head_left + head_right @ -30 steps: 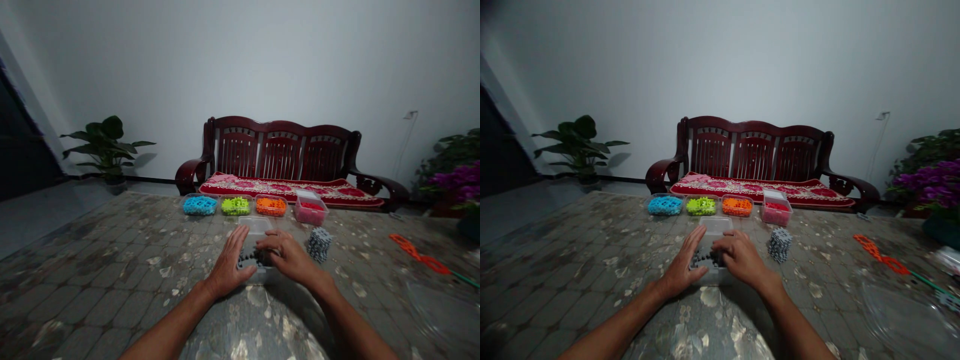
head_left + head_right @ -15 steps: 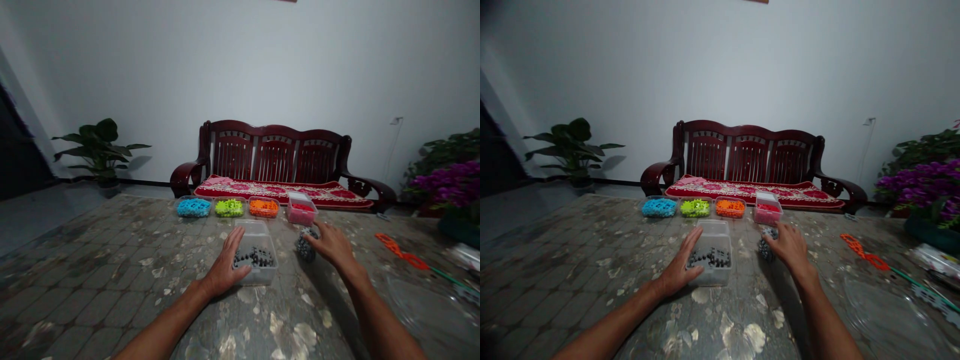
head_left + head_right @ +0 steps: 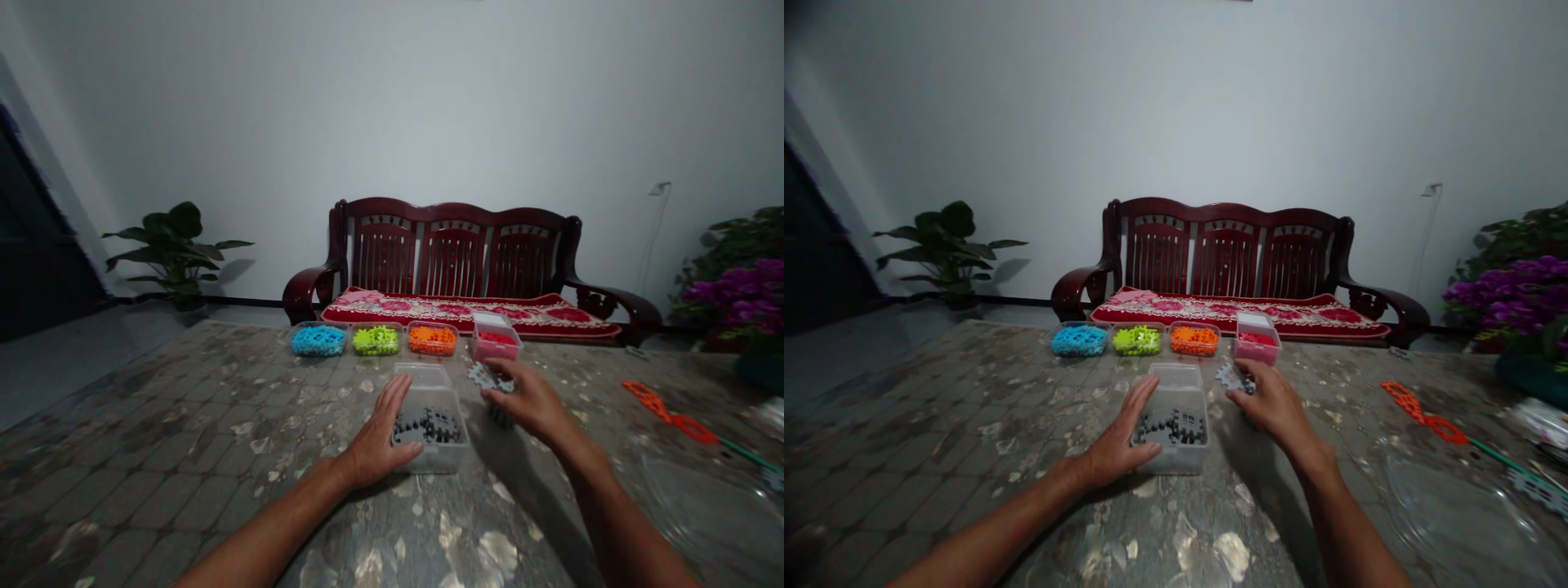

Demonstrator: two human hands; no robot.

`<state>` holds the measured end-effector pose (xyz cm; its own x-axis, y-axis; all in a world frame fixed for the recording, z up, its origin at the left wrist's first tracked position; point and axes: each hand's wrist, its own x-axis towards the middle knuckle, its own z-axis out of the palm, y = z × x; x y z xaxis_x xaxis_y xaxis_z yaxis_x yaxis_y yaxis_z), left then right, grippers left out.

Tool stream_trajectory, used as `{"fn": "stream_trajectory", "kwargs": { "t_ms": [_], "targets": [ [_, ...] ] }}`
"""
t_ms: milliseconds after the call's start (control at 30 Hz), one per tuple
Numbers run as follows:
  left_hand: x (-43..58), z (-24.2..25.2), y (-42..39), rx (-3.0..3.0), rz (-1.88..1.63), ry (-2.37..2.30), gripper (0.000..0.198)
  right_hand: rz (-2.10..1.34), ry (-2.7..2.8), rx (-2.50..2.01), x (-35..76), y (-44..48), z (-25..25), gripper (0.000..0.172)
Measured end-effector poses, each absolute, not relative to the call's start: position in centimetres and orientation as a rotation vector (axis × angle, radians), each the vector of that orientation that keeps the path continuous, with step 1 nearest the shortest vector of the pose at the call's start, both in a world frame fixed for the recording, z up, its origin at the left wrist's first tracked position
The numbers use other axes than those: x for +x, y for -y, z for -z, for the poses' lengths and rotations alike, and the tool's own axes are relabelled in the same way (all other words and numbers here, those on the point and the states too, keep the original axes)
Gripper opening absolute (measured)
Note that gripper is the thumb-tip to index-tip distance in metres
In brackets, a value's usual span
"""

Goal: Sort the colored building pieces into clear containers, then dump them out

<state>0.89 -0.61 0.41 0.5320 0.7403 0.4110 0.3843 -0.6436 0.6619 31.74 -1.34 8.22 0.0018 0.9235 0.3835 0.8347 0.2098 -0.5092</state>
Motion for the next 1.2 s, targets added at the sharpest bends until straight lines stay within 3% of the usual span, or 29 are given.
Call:
{"fn": "stream_trajectory", "kwargs": {
  "t_ms": [233,400,567,767,867,1200],
  "targets": [
    [2.2,0.6,0.8,2.222,-0.971,-0.919,0.108,-0.479,2.087,-1.33,25.2,3.4,-9.4,0.057],
    [2.3,1.1,0.8,2.185,-1.008,-0.939,0.119,-0.651,2.115,-1.279,24.1,3.4,-8.7,0.049],
    [2.1,0.7,0.9,2.251,-0.99,-0.928,0.114,-0.424,1.949,-1.403,27.8,1.9,-9.1,0.04],
    [2.1,0.5,0.8,2.28,-0.971,-0.962,0.115,-0.014,1.873,-1.915,33.3,1.4,-9.3,0.049],
    [2.1,0.6,0.8,2.295,-0.973,-0.969,0.114,-0.012,1.876,-2.129,33.6,1.5,-9.4,0.053],
    [1.9,0.6,0.7,2.31,-0.972,-0.962,0.111,0.019,1.915,-2.349,32.3,1.5,-9.8,0.044]
  ]
}}
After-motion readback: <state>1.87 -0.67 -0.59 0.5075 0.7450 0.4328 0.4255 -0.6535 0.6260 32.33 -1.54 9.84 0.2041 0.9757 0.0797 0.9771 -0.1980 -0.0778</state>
